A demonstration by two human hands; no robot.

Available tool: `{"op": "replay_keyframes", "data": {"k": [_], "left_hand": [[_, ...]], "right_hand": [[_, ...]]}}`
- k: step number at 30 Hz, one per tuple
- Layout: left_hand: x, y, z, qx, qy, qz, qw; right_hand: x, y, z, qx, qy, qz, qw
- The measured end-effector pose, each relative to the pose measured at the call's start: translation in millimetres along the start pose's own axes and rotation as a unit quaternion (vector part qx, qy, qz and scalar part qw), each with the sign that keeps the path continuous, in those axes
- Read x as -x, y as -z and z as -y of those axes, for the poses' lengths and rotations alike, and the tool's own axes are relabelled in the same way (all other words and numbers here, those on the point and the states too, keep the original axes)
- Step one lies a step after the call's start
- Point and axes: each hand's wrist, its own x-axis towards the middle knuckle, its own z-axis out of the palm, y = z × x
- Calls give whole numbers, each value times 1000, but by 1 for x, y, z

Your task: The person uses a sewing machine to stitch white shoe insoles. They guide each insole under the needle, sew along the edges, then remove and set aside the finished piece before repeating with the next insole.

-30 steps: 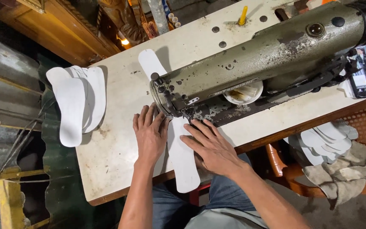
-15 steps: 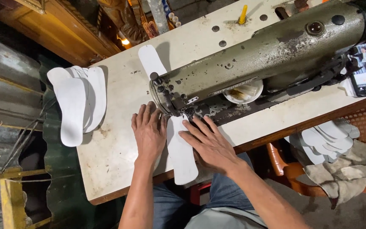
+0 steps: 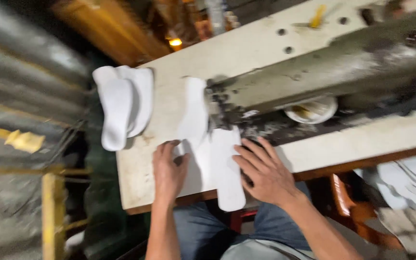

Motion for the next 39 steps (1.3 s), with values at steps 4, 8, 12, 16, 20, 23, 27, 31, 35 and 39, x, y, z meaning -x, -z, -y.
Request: {"op": "replay_keyframes", "data": {"k": [4, 8, 12, 16, 20, 23, 27, 31, 35, 39], "left_hand": [[7, 13, -11, -20, -43, -8, 999], [3, 4, -23, -52, 2, 0, 999], [-2, 6, -17, 15, 48, 10, 999], [-3, 3, -3, 228, 107, -1, 968], [-15, 31, 16, 264, 86, -137, 951], [-37, 80, 40, 98, 30, -254, 962], [-39, 99, 52, -27, -34, -286, 957], [-8, 63, 14, -36, -126, -263, 956], [48, 25, -32, 210, -253, 45, 943], [68, 7, -58, 117, -241, 106, 958]], "right_hand": [[-8, 5, 7, 30, 7, 1, 1000], [-6, 4, 5, 55, -5, 8, 998], [0, 0, 3, 59, -10, -1, 998], [-1, 3, 4, 38, -22, -12, 999], [-3, 5, 6, 33, -28, -12, 999], [-4, 6, 6, 26, -33, -12, 999], [-2, 1, 4, 32, -42, -16, 998], [-3, 3, 2, 26, -41, -20, 999], [-8, 9, 1, 54, -5, 8, 998], [-9, 11, 1, 57, -5, 24, 998]]}}
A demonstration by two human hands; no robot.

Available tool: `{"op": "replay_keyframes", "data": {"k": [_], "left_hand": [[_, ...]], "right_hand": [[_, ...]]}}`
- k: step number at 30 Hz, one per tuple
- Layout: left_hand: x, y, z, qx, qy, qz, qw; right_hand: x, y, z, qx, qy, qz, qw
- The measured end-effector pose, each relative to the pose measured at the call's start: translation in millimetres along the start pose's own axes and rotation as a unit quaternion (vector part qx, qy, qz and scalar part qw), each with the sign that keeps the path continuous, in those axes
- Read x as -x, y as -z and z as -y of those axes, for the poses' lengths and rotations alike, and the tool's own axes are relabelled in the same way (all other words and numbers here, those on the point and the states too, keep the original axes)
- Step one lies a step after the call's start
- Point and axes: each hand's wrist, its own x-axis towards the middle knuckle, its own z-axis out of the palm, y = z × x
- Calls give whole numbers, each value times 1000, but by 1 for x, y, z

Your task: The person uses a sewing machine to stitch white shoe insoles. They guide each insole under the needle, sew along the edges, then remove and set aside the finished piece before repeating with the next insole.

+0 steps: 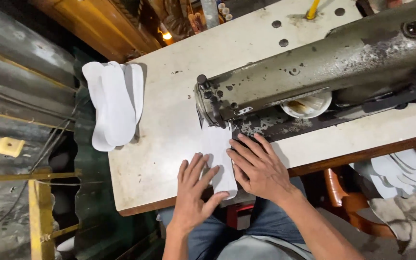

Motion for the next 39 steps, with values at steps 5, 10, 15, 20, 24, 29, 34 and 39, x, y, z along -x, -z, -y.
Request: {"op": "replay_keyframes", "data": {"k": [5, 10, 15, 20, 24, 29, 34, 39], "left_hand": [[0, -6, -6, -78, -42, 4, 996], [3, -8, -11, -84, -42, -2, 996], [-7, 34, -65, -1, -38, -22, 999], [30, 23, -68, 330, -134, 360, 862], [32, 15, -87, 196, -36, 322, 926], [17, 4, -122, -235, 236, 154, 930], [-5, 37, -85, -238, 140, 4, 961], [-11, 23, -10, -50, -38, 21, 998]], "right_hand": [[-2, 1, 1, 12, 1, 10, 1000], [-1, 2, 0, 4, 4, -2, 1000], [-1, 1, 0, -28, -1, 13, 1000], [0, -1, 2, -38, 4, 3, 999], [3, -6, 2, -66, -3, 23, 998], [3, -1, 3, -96, -32, 35, 994], [8, 2, -4, -39, -5, 69, 997], [8, 2, -4, -22, -4, 75, 997]]}}
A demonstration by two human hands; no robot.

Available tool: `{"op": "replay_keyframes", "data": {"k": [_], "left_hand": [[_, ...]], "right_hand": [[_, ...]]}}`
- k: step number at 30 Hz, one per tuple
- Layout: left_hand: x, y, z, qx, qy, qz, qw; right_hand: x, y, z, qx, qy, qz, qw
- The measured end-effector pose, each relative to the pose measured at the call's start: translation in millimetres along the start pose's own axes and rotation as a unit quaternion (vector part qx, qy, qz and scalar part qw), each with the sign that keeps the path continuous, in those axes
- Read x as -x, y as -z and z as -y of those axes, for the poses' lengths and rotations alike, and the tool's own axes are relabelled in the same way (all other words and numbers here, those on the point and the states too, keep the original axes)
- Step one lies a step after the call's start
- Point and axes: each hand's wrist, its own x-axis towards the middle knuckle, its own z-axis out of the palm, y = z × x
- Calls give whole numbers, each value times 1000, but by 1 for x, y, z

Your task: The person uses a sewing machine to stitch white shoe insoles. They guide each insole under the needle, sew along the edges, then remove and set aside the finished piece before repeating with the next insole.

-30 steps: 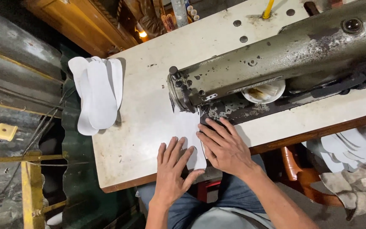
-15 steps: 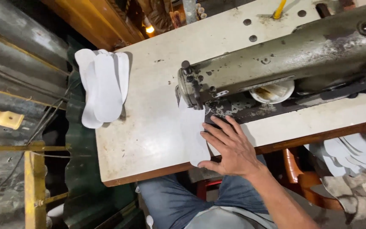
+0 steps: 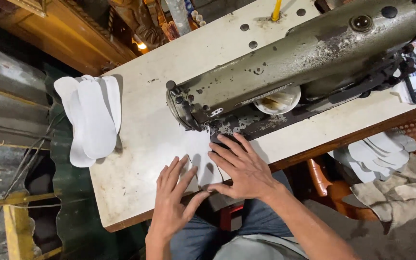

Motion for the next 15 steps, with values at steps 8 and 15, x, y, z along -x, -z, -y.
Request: {"op": "replay_keyframes", "data": {"k": [8, 15], "left_hand": [[-5, -23, 13, -45, -26, -2, 999], [-4, -32, 12, -66, -24, 4, 998]], "right_hand": [[-3, -1, 0, 5, -14, -20, 1000], [8, -16, -8, 13, -46, 52, 998]]}}
